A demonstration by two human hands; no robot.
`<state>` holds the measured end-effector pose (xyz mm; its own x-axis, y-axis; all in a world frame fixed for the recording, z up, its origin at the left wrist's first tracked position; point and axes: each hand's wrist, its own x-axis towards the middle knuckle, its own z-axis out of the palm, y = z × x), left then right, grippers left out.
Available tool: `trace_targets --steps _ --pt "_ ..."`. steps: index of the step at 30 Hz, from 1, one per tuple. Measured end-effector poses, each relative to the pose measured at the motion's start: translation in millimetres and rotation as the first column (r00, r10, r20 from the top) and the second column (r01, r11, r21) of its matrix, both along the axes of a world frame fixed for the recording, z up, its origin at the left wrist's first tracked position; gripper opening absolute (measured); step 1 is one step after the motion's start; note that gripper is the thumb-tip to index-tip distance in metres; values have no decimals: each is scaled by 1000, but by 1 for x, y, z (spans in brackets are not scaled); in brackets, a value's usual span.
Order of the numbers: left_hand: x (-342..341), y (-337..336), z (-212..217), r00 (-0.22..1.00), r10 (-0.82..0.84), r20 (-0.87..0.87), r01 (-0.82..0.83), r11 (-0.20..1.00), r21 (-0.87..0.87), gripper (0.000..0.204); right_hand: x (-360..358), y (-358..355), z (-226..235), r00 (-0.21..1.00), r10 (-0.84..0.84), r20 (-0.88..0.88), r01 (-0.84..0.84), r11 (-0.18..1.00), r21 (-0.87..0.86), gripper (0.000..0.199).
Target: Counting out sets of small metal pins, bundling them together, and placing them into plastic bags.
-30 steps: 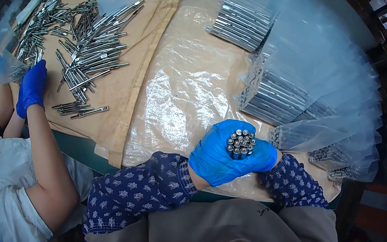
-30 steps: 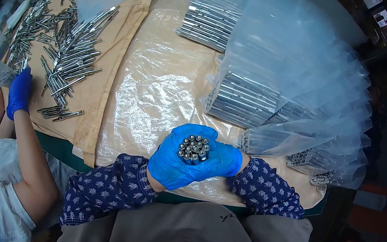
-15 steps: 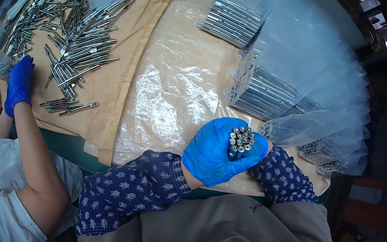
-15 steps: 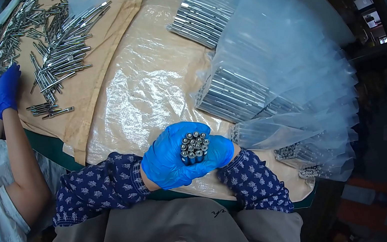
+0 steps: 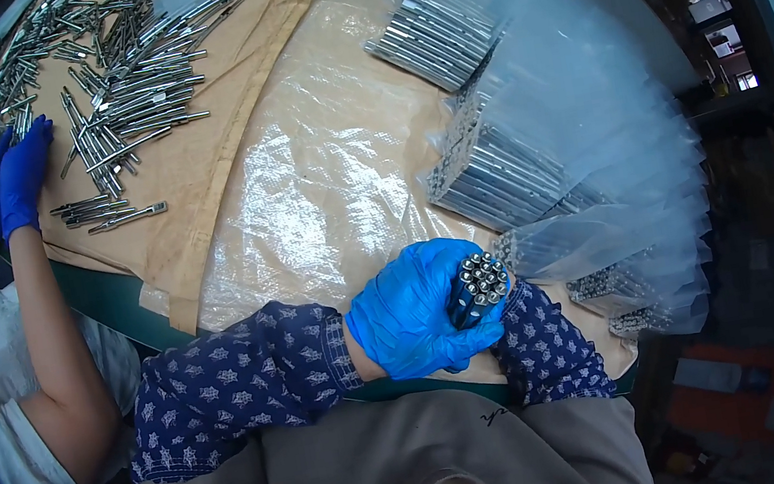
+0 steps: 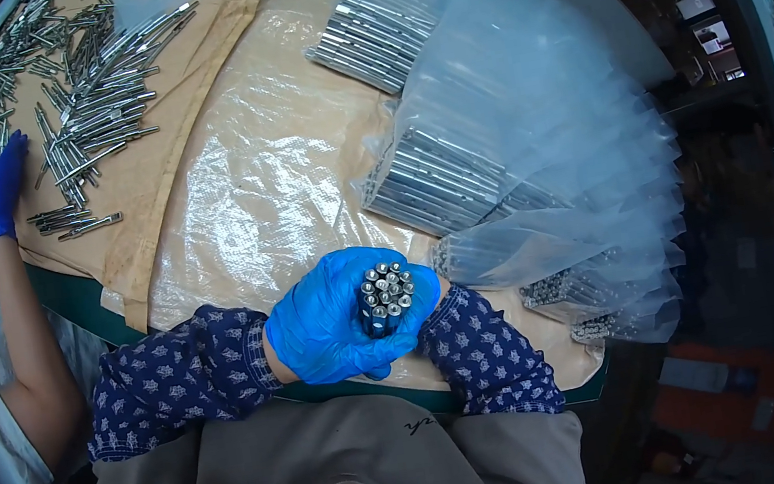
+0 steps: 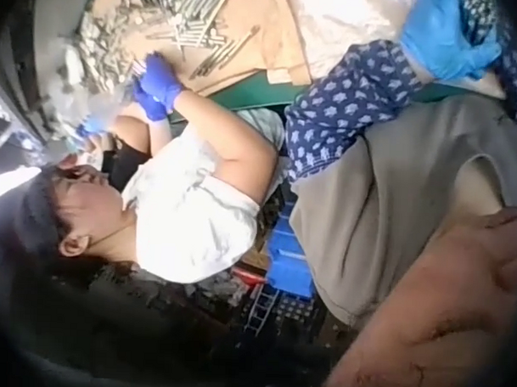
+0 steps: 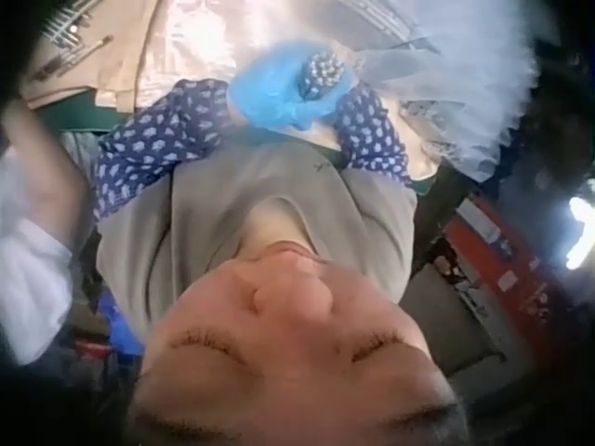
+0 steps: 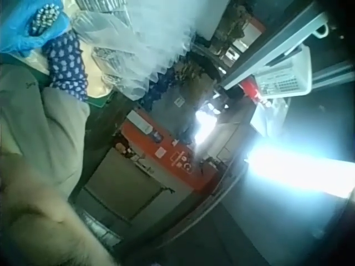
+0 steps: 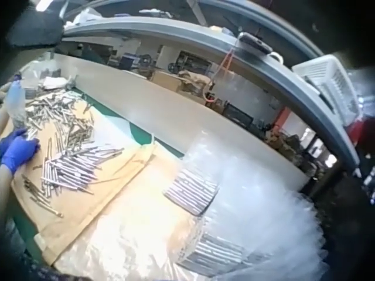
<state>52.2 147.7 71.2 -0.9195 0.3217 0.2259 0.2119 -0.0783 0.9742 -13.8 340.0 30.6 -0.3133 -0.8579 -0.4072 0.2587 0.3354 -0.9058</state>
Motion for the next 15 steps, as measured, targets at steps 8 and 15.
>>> trace_targets --steps 8,15 --pt "1 8 -6 997 1 71 -2 1000 18 41 3 12 11 1000 -19 16 18 999 47 47" --pt "9 6 -5 997 58 57 -61 997 53 39 -4 4 13 1000 10 29 -11 999 41 46"
